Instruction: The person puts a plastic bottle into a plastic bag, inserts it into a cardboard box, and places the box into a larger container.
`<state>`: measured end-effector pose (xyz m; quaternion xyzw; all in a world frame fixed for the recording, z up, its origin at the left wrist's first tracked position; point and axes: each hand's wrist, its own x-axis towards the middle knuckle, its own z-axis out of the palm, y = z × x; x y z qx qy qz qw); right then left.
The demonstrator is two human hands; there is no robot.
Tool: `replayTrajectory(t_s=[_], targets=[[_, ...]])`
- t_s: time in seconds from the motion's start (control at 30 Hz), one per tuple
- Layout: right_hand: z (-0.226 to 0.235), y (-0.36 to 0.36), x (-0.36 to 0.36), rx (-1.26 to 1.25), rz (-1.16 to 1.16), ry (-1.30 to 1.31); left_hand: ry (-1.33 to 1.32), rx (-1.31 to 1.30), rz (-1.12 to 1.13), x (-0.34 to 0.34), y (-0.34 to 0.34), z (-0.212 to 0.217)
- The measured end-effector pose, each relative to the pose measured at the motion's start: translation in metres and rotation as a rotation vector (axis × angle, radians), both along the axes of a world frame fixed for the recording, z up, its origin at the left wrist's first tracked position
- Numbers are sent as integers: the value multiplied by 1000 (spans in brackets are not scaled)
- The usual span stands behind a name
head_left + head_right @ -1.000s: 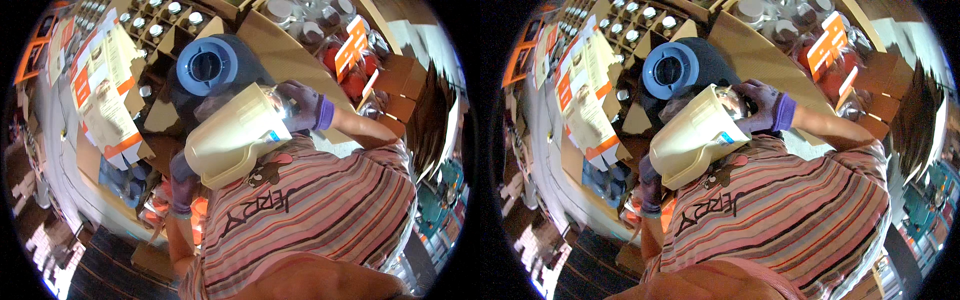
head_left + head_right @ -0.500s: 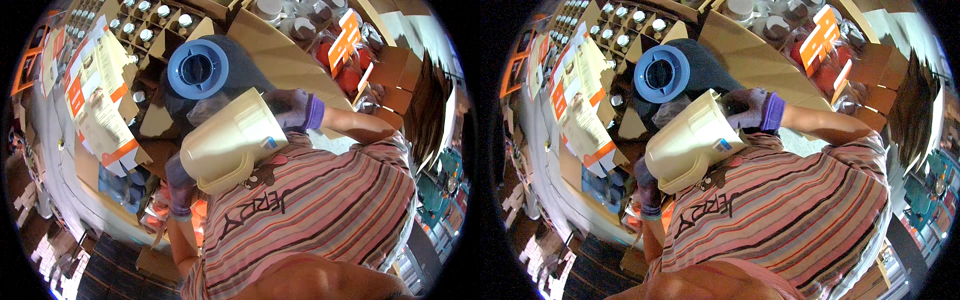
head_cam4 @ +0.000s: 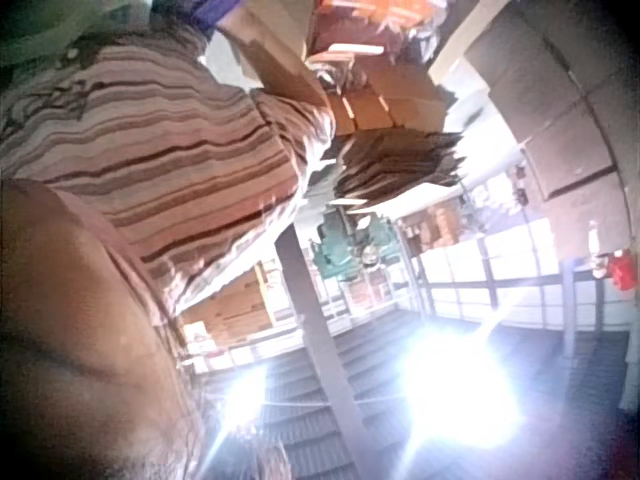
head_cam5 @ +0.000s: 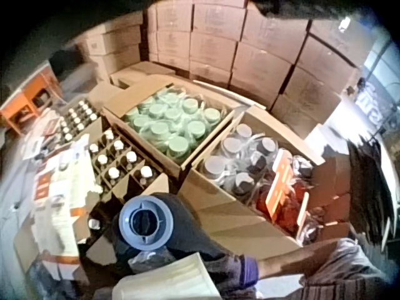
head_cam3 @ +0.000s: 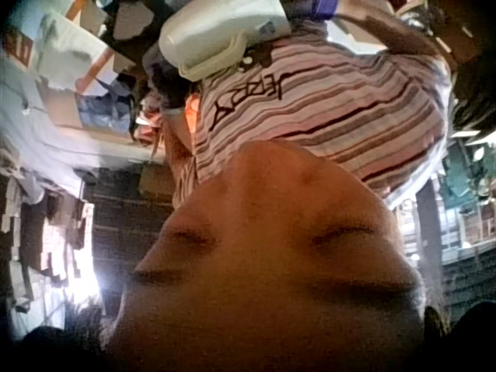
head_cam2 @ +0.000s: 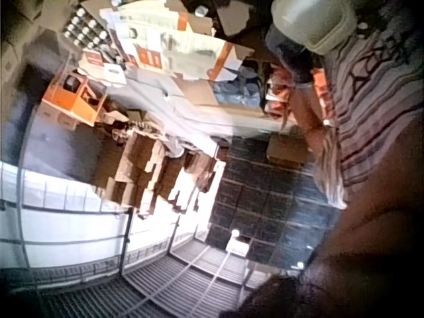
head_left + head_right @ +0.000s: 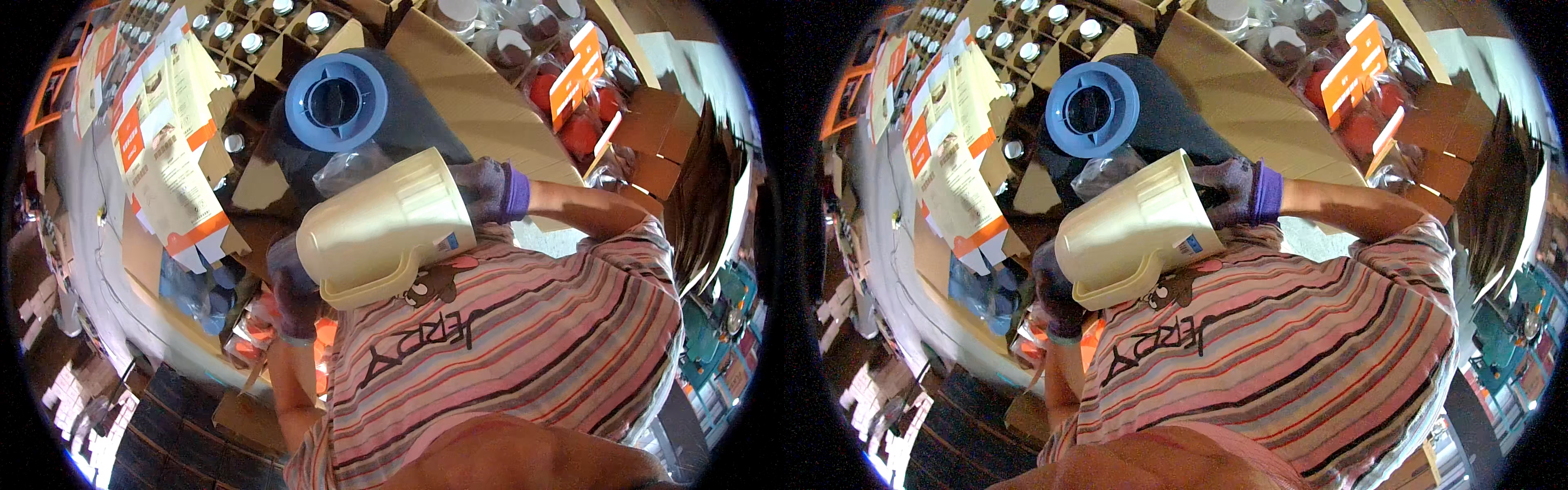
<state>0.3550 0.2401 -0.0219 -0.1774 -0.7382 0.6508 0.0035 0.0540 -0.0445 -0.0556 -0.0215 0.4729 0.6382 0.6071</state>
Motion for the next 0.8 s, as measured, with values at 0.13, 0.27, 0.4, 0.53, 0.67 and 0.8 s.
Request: replayTrajectory(t_s=[0.13, 0.27, 0.4, 0.53, 0.67, 0.8], targets=[[6, 4, -11, 29, 26, 0, 585, -157, -298, -2, -9, -9], [18, 20, -35, 142, 103, 51, 272, 91, -132, -3, -3, -5], [65, 78, -100, 157, -20, 56, 808, -65, -263, -2, -35, -45], [34, 121, -157, 882, 190, 109, -277, 146, 311, 2, -40, -39], [16, 98, -179, 1444, 478, -20, -591, 58, 500, -6, -62, -64], [58, 107, -204, 1283, 761, -393, -1071, 222, 757, -4, -56, -48]])
